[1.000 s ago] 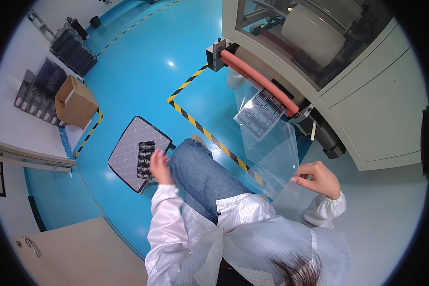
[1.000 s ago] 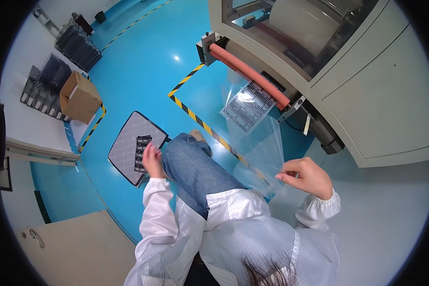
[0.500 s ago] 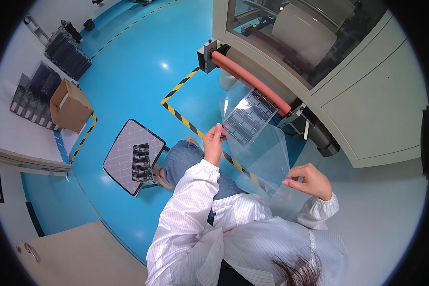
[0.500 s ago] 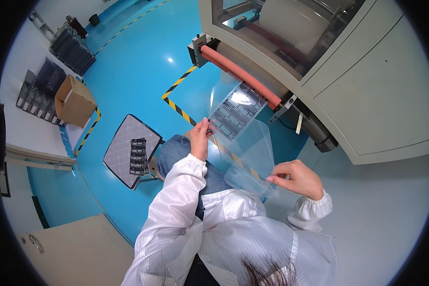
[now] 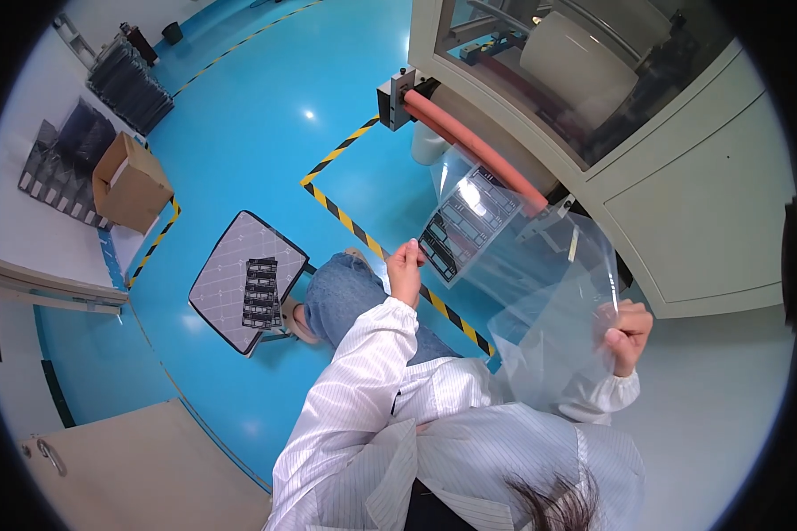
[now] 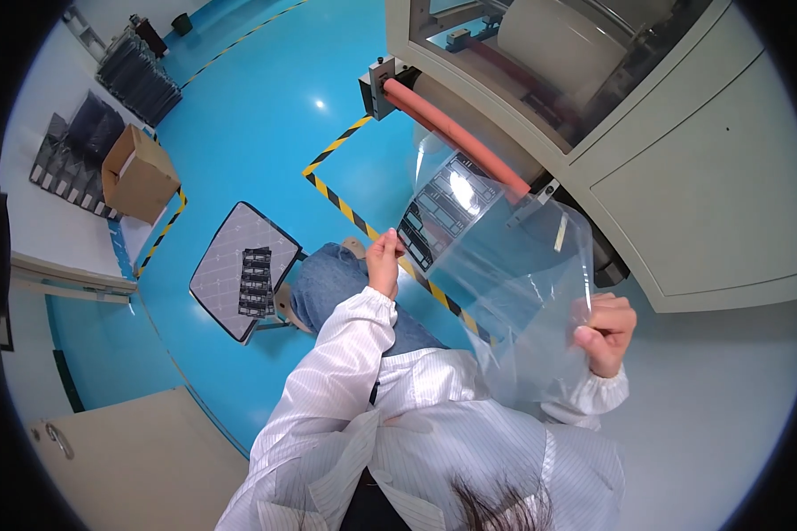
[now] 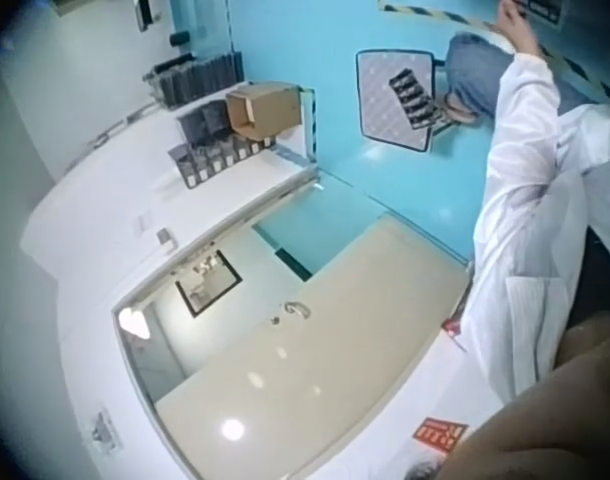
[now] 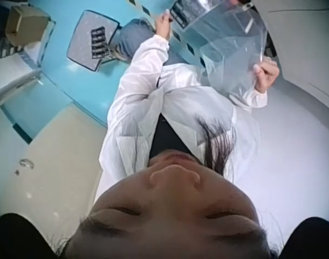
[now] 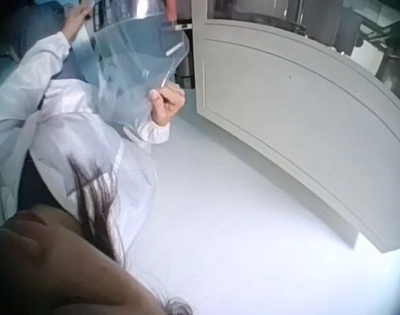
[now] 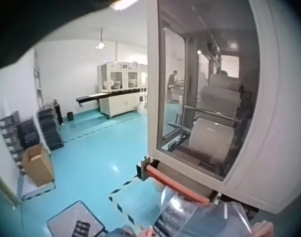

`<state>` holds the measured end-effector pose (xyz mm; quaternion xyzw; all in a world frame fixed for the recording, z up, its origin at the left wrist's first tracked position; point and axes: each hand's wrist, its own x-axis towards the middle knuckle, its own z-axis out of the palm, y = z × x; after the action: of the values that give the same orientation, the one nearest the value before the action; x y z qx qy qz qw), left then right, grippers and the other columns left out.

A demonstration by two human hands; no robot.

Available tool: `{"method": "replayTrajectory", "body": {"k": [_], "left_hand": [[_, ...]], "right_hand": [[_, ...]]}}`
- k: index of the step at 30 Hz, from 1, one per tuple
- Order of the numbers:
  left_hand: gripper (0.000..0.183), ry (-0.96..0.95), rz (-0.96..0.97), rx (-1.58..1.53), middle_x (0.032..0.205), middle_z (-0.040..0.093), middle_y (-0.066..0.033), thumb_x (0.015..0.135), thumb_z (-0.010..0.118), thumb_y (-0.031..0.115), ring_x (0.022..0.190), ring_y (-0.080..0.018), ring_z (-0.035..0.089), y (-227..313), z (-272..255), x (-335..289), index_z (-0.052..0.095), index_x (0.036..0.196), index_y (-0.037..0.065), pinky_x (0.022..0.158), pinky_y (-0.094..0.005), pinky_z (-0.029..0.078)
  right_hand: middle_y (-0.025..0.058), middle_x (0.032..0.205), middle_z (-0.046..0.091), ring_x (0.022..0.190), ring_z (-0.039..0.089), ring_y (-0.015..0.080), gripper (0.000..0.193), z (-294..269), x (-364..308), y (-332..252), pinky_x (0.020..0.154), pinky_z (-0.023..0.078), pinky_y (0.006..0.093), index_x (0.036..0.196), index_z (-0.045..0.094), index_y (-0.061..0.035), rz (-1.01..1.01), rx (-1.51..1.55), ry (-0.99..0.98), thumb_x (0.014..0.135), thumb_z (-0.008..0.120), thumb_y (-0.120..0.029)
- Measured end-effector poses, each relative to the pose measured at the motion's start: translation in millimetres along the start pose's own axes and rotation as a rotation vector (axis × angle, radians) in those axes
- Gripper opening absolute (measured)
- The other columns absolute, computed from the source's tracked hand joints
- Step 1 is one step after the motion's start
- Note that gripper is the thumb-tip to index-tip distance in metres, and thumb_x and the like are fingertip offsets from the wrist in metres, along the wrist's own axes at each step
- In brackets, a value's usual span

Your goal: Inserting electronic component carrier strips into plastic protective sleeves.

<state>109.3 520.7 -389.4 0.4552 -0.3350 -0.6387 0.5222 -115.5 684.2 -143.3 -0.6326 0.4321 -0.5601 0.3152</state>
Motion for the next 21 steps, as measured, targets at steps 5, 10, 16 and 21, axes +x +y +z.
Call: {"method": "replayTrajectory", "body": {"k": [5, 10, 16, 21], "left_hand": [[0.034, 0.047, 0.017, -0.034, 0.066, 0.051, 0.0019, 0.096, 0.052, 0.03, 0.064, -0.0074, 0.045, -5, -18, 3, 0.056, 0.073, 0.005, 0.065, -0.0238, 0.04], [0.033, 0.005, 0.055, 0.024, 0.067, 0.053, 0.0012, 0.096, 0.052, 0.029, 0.064, -0.0072, 0.047, 11, -36, -11, 0.057, 0.076, 0.003, 0.065, -0.0236, 0.041], [0.036, -0.011, 0.235, 0.225, 0.067, 0.055, 0.0002, 0.097, 0.051, 0.029, 0.065, -0.0066, 0.047, 49, -44, -30, 0.056, 0.072, 0.002, 0.064, -0.0221, 0.038], [0.036, 0.0, 0.278, 0.284, 0.067, 0.054, 0.0, 0.097, 0.051, 0.026, 0.064, -0.0065, 0.047, 70, -48, -41, 0.054, 0.071, 0.001, 0.063, -0.0216, 0.037]], "right_hand": [[0.0061, 0.047, 0.052, 0.041, 0.049, 0.0167, 0.037, -13, 6, -9, 0.042, 0.034, 0.0264, 0.053, 0.055, -0.0006, 0.067, -0.202, -0.178, 0.079, 0.063, -0.025], [0.0083, 0.056, 0.058, 0.052, 0.055, 0.0201, 0.033, -10, 3, 8, 0.05, 0.04, 0.0285, 0.061, 0.06, 0.0021, 0.486, -0.335, -0.366, 0.078, 0.065, -0.025], [0.0203, 0.066, 0.061, 0.064, 0.06, 0.0378, 0.039, 4, -34, 84, 0.06, 0.046, 0.0429, 0.068, 0.059, 0.0073, 0.886, -1.235, -0.299, 0.08, 0.067, -0.029], [0.0239, 0.086, 0.062, 0.081, 0.061, 0.0414, 0.029, 30, -17, 85, 0.068, 0.049, 0.0455, 0.102, 0.061, 0.0024, 0.889, -1.289, 0.03, 0.086, 0.061, -0.021]]}}
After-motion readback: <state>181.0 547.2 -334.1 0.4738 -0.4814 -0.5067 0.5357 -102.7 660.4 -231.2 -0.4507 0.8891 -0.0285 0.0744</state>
